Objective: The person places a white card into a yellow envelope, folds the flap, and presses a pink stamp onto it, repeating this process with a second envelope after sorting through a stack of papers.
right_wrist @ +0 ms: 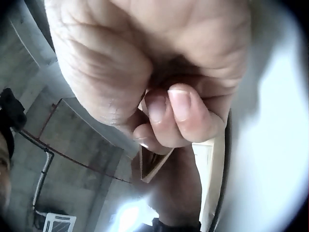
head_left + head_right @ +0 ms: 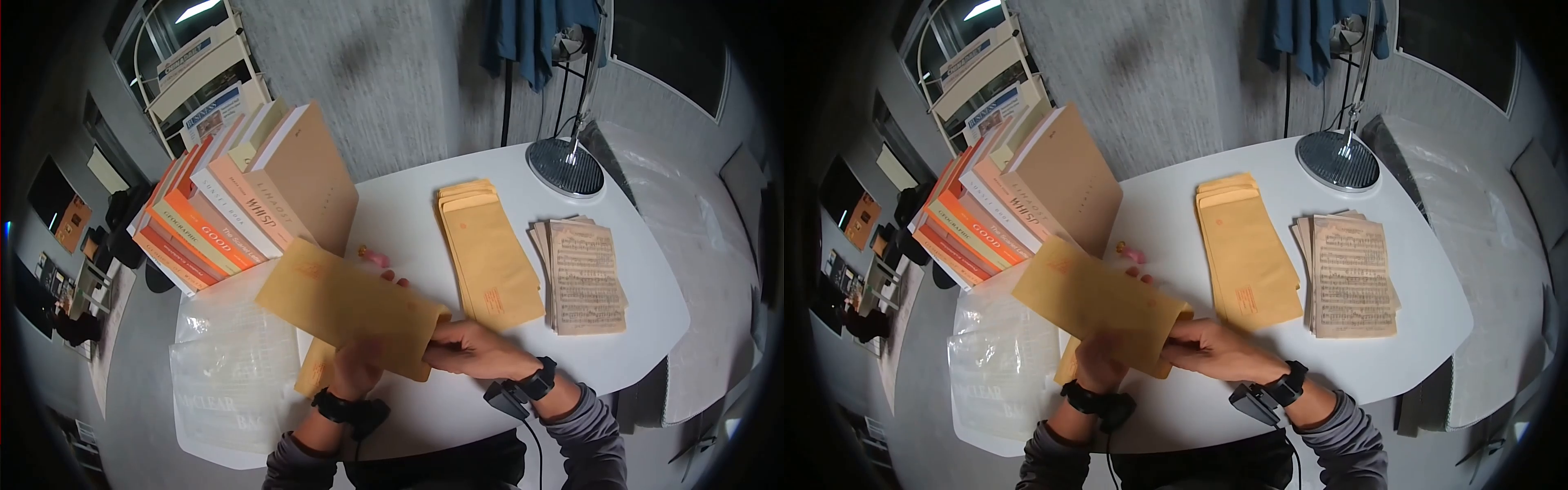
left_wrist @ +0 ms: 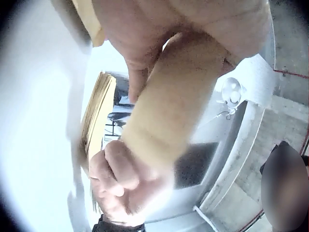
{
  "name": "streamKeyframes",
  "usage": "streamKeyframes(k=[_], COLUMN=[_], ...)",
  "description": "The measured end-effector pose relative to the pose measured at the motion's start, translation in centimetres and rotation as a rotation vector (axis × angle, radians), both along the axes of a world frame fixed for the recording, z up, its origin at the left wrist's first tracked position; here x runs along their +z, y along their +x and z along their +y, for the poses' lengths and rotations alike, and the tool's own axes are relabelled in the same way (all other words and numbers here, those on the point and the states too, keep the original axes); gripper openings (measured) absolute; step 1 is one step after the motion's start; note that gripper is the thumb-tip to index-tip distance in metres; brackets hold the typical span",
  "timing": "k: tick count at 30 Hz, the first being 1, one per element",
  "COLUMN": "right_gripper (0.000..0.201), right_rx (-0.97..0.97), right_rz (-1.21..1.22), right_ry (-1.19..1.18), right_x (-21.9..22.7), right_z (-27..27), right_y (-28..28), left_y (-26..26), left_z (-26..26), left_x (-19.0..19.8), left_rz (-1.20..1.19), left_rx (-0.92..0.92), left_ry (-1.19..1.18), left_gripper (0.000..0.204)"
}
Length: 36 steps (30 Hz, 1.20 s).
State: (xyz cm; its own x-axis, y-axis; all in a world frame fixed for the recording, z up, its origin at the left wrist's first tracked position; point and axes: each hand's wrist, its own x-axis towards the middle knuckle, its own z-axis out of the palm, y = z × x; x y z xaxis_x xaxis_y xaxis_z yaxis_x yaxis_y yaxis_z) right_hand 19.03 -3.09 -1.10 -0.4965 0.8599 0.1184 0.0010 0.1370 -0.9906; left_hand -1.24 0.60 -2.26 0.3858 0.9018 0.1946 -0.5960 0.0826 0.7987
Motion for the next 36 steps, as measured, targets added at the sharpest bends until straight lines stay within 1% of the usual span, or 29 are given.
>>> streamKeyframes(k=[1,3,4,5,6,7,10,11,12,14,17,18,20,21,24,26,30,32,35,36], right_gripper=[0.022,0.019,0.016,0.014,0.012,0.013,0.022,0.030,0.030,0.031,0.031,0.031,0.024,0.022,0.011,0.008,0.010,0.011,0.013,0.014], right_rx=[-0.073,-0.216,-0.288,-0.359,-0.429,-0.490,-0.532,-0.462,-0.413,-0.316,-0.326,-0.330,-0.342,-0.348,-0.388,-0.404,-0.406,-0.390,-0.425,-0.447], right_rz=[0.012,0.035,0.085,0.133,0.179,0.225,0.347,0.380,0.391,0.413,0.457,0.473,0.504,0.520,0.384,0.336,0.212,0.198,0.213,0.224], right_ry=[-0.037,-0.110,-0.161,-0.213,-0.263,-0.257,-0.289,-0.308,-0.319,-0.342,-0.378,-0.391,-0.419,-0.433,-0.420,-0.382,-0.279,-0.286,-0.286,-0.285], right_x=[0.1,0.1,0.1,0.0,-0.3,-0.6,-0.1,-0.3,-0.5,-0.8,-0.6,-0.6,-1.0,-1.4,-2.1,-2.1,-2.0,-1.9,-1.3,-1.2], right_z=[-0.1,-0.2,0.0,0.2,0.5,0.9,1.1,1.1,1.1,1.1,1.2,1.2,1.4,1.5,1.7,1.8,1.7,1.7,1.8,1.8], right_y=[0.0,0.2,0.6,1.3,2.0,2.2,1.6,1.5,1.5,1.5,1.4,1.3,1.2,1.1,1.2,1.1,0.9,0.7,0.2,0.0], left_y=[-0.7,-1.0,-0.9,-0.7,-0.5,-0.3,0.2,0.3,0.3,-0.1,0.4,0.6,1.1,1.2,1.5,1.7,1.7,1.5,2.0,2.1], left_z=[0.3,0.5,0.4,0.5,0.6,0.8,1.0,0.9,0.9,0.0,-0.9,-1.1,-1.4,-1.4,-1.7,-1.9,-1.4,-1.2,-1.3,-1.5], left_x=[-0.5,-0.5,0.0,0.2,0.4,0.5,0.6,0.3,-0.1,-2.5,-3.2,-3.1,-2.9,-2.9,-2.5,-1.2,-2.3,-2.3,-1.7,-1.6], left_rz=[0.086,0.109,0.046,-0.001,-0.049,-0.080,-0.090,-0.080,-0.069,-0.048,-0.040,-0.065,-0.114,-0.092,-0.058,-0.069,0.155,0.273,0.216,0.233], left_rx=[0.016,0.046,0.058,0.066,0.074,0.081,0.113,0.135,0.157,0.221,0.250,0.230,0.186,0.174,0.133,0.088,0.084,0.052,0.017,0.032], left_ry=[0.069,0.068,-0.003,-0.023,-0.042,-0.012,0.044,0.013,-0.017,-0.169,-0.314,-0.301,-0.276,-0.291,-0.327,-0.343,-0.093,0.029,-0.021,-0.022], left_gripper=[0.069,0.065,0.065,0.064,0.064,0.063,0.060,0.058,0.056,0.048,0.034,0.031,0.024,0.023,0.022,0.022,0.029,0.033,0.036,0.036])
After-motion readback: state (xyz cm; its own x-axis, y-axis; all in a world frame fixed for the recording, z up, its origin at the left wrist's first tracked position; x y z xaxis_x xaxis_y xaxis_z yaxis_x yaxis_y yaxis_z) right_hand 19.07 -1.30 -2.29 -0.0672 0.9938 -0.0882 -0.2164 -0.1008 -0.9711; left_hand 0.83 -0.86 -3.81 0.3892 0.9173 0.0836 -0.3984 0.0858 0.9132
